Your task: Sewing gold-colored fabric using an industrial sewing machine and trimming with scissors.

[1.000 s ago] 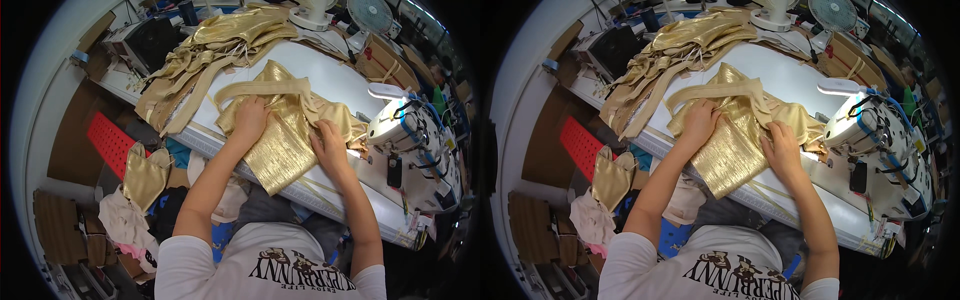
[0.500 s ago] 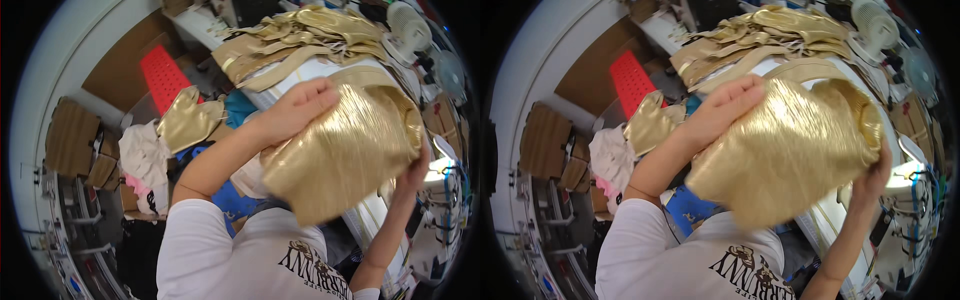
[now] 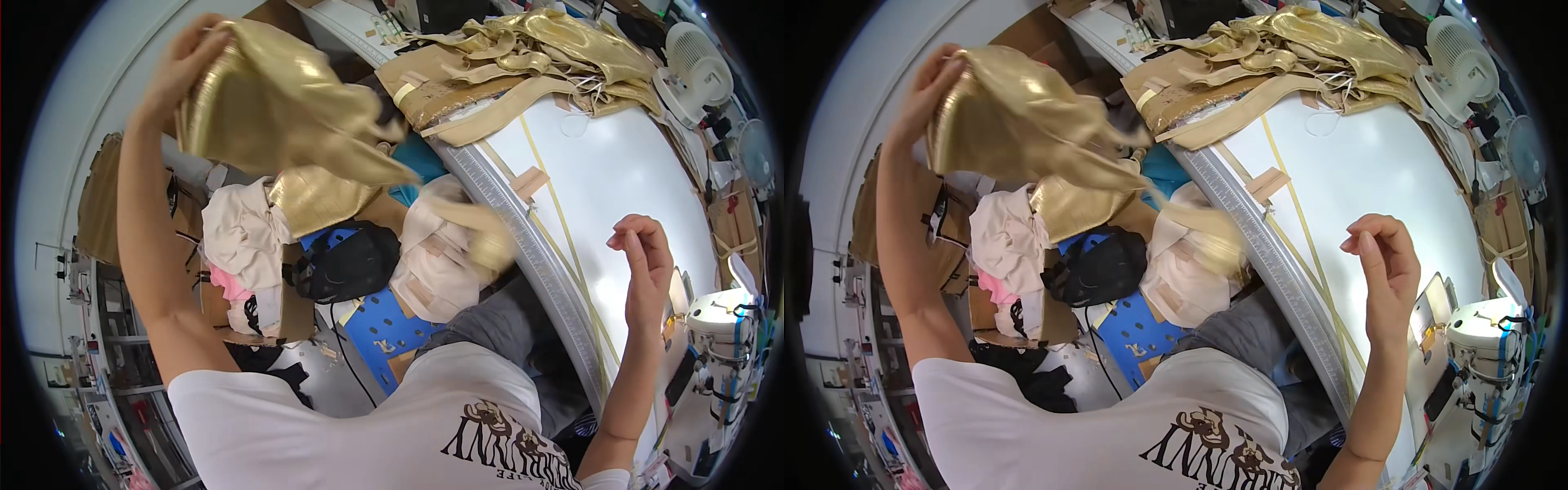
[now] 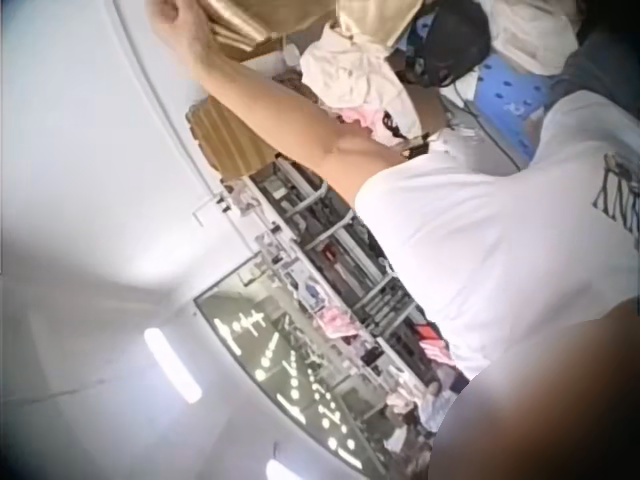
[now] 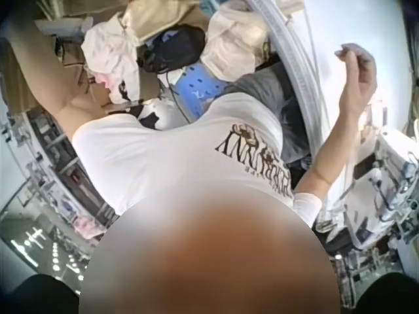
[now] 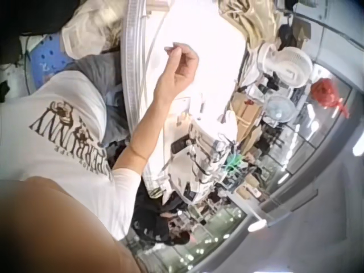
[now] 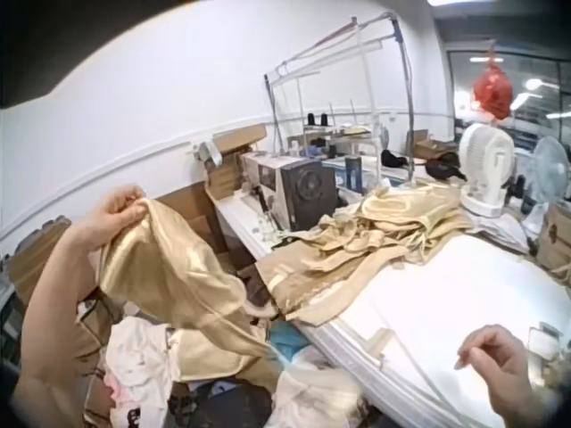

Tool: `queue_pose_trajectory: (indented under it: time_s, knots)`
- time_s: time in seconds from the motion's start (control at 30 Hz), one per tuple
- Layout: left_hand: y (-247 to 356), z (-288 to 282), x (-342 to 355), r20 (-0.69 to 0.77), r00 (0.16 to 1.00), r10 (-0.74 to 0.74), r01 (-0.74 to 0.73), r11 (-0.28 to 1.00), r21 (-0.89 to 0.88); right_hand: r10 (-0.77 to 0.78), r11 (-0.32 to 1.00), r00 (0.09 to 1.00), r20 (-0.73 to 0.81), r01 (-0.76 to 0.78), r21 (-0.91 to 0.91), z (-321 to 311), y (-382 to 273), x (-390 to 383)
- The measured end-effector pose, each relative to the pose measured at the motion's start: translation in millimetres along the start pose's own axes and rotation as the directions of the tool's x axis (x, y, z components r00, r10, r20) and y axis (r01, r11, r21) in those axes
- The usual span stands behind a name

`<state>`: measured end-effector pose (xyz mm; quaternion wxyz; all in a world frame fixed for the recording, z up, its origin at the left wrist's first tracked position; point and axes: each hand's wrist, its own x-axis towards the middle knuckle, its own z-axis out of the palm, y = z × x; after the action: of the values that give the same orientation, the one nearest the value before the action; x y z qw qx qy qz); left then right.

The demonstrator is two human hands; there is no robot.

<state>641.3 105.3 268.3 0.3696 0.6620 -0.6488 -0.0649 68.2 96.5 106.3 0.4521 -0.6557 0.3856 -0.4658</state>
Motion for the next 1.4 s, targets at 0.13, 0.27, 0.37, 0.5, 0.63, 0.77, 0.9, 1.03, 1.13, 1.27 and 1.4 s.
queue_pose_trajectory:
  time_s: [0.13, 0.27, 0.37, 0.5, 0.63, 0.77, 0.9, 1.03, 1.13, 1.27, 1.4]
  knots:
    - [-51.4, -24.4, 23.5, -0.145, 0.922, 0.360, -0.204, 0.766, 0.610, 0.045, 0.997, 0.998, 0.036, -0.043, -0.064, 12.5, 22.6, -0.1]
    - [-121.0, 60.5, -5.8, -0.367, 0.918, 0.154, 0.127, 0.760, 0.637, 0.060, 0.956, 0.996, 0.062, -0.040, -0.291, 12.9, 47.3, -7.4]
    - [-218.8, 115.8, -86.0, -0.265, 0.950, 0.165, -0.002, 0.853, 0.523, 0.029, 0.923, 0.992, 0.125, 0.022, -0.384, 21.7, 53.6, -19.4]
    - [-267.3, 287.7, -184.9, 0.258, 0.862, -0.436, 0.180, 0.740, 0.648, 0.070, 0.908, 0.994, 0.080, -0.030, -0.417, 18.3, 62.6, -34.3]
    - [-289.7, 344.2, -267.2, 0.356, 0.732, -0.580, 0.383, 0.784, 0.488, 0.126, 0.918, 0.991, 0.044, -0.100, -0.383, 20.8, 63.9, -41.1]
    - [-273.4, 346.7, -237.1, 0.376, 0.699, -0.608, 0.505, 0.792, 0.343, 0.047, 0.888, 0.999, 0.009, -0.037, -0.459, 15.3, 64.0, -41.8]
    - [-285.4, 332.0, -229.3, 0.403, 0.716, -0.570, 0.438, 0.817, 0.376, 0.054, 0.914, 0.999, -0.007, -0.052, -0.403, 15.4, 68.3, -40.5]
    - [-305.7, 338.8, -231.2, 0.151, 0.810, -0.566, 0.557, 0.824, 0.102, -0.022, 0.925, 0.998, 0.067, 0.046, -0.377, 9.4, 78.9, -40.2]
    - [-304.4, 343.7, -201.3, 0.077, 0.811, -0.581, 0.575, 0.814, 0.081, 0.002, 0.938, 0.998, 0.055, 0.017, -0.346, 8.2, 76.2, -41.2]
    - [-297.3, 335.7, -151.8, 0.065, 0.745, -0.664, 0.664, 0.747, 0.034, -0.012, 0.932, 0.999, 0.034, 0.024, -0.362, 8.2, 73.7, -41.3]
    - [-273.8, 284.3, -68.0, -0.461, 0.794, -0.397, 0.385, 0.914, -0.124, -0.091, 0.926, 0.993, 0.076, 0.113, -0.361, 15.9, 71.1, -37.8]
